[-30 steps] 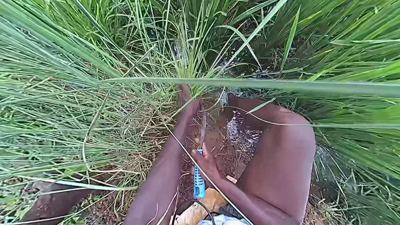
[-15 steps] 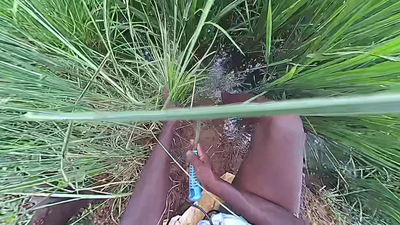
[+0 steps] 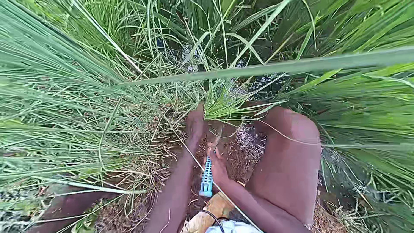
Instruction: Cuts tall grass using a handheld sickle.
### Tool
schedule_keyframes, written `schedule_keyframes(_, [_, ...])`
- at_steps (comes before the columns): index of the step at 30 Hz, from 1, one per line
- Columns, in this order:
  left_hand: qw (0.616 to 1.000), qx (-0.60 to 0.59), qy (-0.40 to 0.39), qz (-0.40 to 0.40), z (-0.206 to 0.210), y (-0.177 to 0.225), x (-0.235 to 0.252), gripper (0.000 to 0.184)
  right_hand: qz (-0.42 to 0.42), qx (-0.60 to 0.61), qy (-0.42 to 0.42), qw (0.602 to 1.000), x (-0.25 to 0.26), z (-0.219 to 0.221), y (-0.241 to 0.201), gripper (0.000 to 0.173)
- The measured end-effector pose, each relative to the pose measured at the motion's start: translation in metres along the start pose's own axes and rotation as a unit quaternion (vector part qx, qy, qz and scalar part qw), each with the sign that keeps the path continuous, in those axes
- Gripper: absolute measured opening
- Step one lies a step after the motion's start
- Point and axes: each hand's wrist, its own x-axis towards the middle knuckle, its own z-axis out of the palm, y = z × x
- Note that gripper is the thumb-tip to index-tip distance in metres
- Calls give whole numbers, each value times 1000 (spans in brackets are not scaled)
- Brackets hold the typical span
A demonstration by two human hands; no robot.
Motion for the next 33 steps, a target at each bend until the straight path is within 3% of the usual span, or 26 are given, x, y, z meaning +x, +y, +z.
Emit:
schedule_keyframes(5, [1000,-9,-9,25,15,-8,12,71,20,-10,6,1000,4,0,-1,31])
schedule_keyframes(10, [1000,-4,-7,17,19,-11,19,52,48,5,10,999,1,0,-1,31])
schedule_keyframes(14, [999,-35,-6,19,30,-21,18,58,62,-7,1,998,21,11,-7,30])
schedule_keyframes(16, [994,-50,35,93,56,-49,27,59,81,-14,-6,997,31,10,-6,30])
schedule_keyframes(18, [961,-62,168,208,87,-75,44,50,95,-3,-11,995,34,9,-6,29])
schedule_keyframes(19, [971,-73,130,189,73,-63,41,48,96,-2,-9,995,31,9,-7,29])
schedule_keyframes(20, [988,-87,41,122,40,-35,29,47,93,-10,-10,996,23,6,-8,31])
schedule_keyframes(21, [992,-104,10,69,18,-16,22,46,92,-22,-10,996,15,3,-11,31])
schedule_keyframes(23, [992,-127,25,-1,-3,-4,13,42,88,-37,-2,995,-6,-3,-17,29])
schedule_keyframes(26, [990,-133,35,-44,-18,-17,0,52,81,-44,7,996,-20,-12,-21,28])
schedule_keyframes(30, [976,-186,66,-97,-4,-36,2,56,71,-94,9,993,-5,-5,-8,37])
schedule_keyframes(33, [977,-190,54,-85,-2,-34,0,56,73,-125,-12,989,18,-1,-9,37])
